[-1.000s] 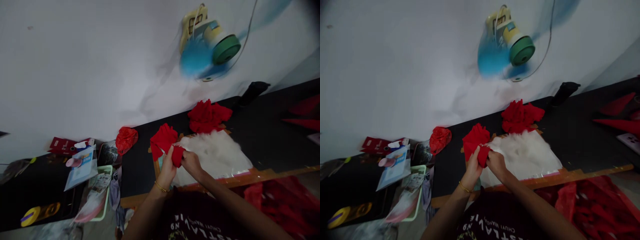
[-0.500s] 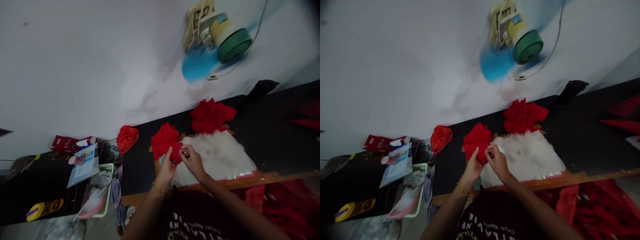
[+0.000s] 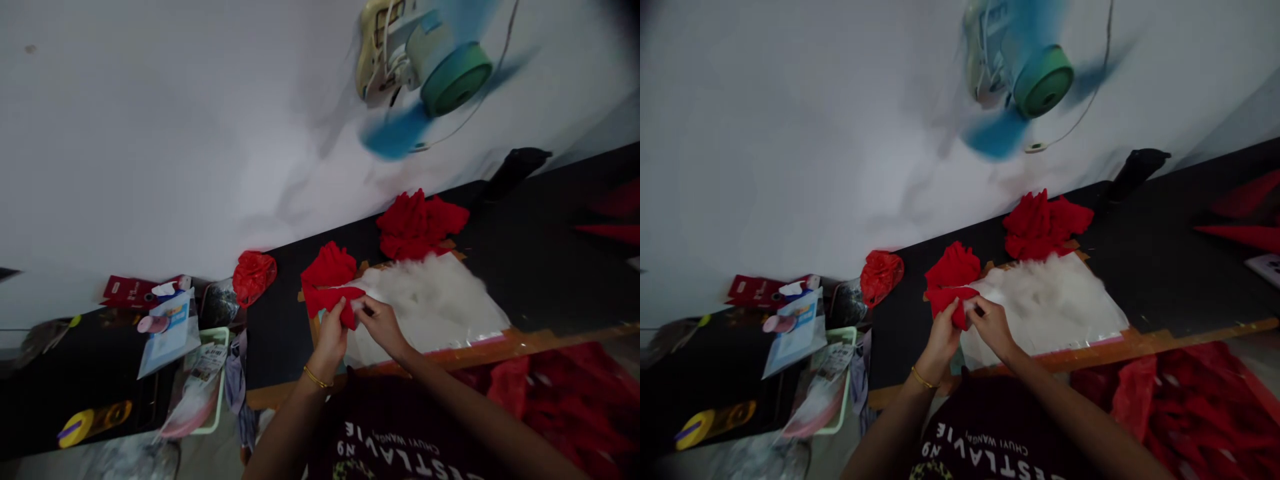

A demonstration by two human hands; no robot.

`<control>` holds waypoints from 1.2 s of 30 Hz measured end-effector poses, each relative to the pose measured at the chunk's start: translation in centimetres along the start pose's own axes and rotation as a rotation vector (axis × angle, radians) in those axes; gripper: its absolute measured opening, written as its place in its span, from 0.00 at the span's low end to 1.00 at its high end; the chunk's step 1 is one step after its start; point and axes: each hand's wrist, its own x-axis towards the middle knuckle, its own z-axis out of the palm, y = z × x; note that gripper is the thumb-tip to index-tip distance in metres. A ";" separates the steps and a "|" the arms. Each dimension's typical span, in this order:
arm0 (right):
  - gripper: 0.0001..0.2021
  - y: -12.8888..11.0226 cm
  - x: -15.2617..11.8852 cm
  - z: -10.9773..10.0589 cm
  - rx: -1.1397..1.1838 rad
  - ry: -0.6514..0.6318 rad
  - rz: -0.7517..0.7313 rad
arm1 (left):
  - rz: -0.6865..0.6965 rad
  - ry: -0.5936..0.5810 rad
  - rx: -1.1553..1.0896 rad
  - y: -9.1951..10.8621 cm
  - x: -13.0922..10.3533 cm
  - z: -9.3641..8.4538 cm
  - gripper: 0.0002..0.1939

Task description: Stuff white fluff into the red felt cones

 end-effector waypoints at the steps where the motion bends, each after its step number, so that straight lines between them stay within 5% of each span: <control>1: 0.08 0.0 -0.2 0.0 0.021 0.009 0.005 | 0.014 0.030 -0.009 -0.2 0.2 -0.2 0.17; 6: 0.09 0.0 -0.7 -0.3 0.095 0.043 0.088 | 0.027 0.103 -0.069 -0.7 0.8 -0.9 0.12; 18: 0.20 -0.8 -1.6 -1.4 0.130 -0.015 0.165 | -0.042 -0.062 -0.089 -0.2 -0.9 -0.4 0.22; 24: 0.12 -0.5 -0.3 -0.6 0.031 -0.024 0.077 | 0.073 -0.107 -0.049 -1.0 -2.0 0.8 0.20; 31: 0.13 -0.3 -0.2 -0.6 0.134 -0.036 0.124 | -0.062 -0.070 -0.171 -0.5 -1.3 0.0 0.18; 36: 0.12 0.1 -0.5 -0.1 0.191 -0.056 0.189 | -0.030 -0.068 -0.147 -0.7 -1.1 -0.5 0.19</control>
